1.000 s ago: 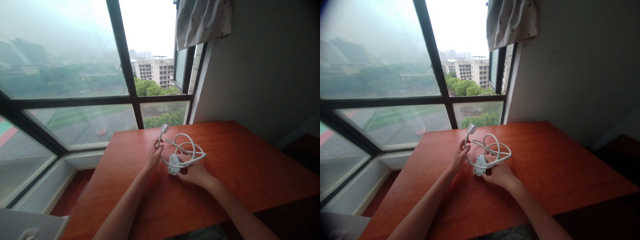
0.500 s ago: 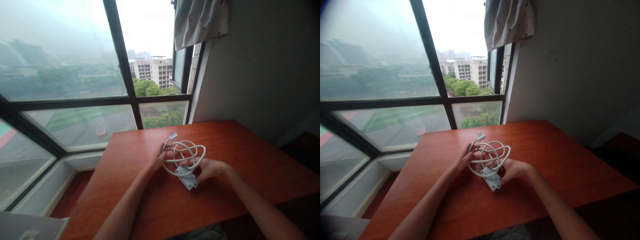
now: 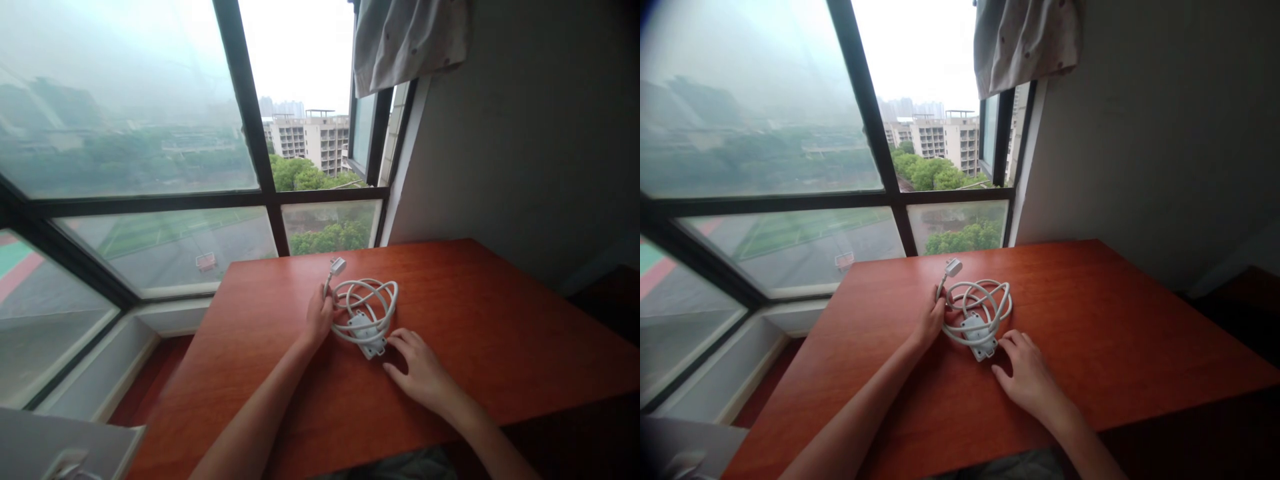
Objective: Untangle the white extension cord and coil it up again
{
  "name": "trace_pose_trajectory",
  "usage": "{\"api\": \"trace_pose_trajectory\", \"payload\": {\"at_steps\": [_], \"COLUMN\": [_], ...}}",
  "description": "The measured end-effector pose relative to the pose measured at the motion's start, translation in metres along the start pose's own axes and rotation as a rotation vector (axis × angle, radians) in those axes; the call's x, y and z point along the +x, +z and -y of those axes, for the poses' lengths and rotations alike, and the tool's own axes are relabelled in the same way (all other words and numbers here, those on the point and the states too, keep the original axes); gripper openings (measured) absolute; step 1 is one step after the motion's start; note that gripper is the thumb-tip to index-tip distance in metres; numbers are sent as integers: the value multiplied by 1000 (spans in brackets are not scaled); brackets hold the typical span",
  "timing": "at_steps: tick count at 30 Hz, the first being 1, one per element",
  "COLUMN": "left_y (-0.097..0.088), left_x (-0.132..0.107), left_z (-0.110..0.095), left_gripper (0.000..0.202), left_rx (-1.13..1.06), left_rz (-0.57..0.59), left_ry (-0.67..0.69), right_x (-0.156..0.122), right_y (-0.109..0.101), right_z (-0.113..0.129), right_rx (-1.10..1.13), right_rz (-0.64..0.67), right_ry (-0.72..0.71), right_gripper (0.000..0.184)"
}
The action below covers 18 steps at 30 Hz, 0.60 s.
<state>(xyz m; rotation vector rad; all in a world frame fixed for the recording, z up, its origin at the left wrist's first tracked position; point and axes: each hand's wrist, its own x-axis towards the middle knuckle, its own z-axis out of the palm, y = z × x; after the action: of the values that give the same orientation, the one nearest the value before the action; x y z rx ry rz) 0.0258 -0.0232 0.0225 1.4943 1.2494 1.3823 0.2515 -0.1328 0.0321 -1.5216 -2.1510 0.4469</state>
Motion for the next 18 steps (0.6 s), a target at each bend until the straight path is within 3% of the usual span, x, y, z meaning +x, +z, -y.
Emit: {"api": "trace_pose_trajectory", "payload": {"at_steps": [4, 11, 16, 18], "left_y": [0, 2, 2, -2], "left_x": [0, 1, 1, 4], "left_z": [-3, 0, -1, -1], "left_gripper": [12, 9, 8, 8], "left_rx": [-2, -49, -95, -119], "left_rz": [-45, -100, -95, -107], "left_ry": [-41, -86, -102, -128], "right_x": [-6, -1, 15, 18], "right_y": [18, 30, 35, 28], "right_z": [11, 29, 40, 37], "right_rx": [-180, -330, -328, -247], "right_rz": [-133, -241, -257, -209], "right_ry": [57, 125, 184, 142], "right_gripper": [45, 48, 33, 24]}}
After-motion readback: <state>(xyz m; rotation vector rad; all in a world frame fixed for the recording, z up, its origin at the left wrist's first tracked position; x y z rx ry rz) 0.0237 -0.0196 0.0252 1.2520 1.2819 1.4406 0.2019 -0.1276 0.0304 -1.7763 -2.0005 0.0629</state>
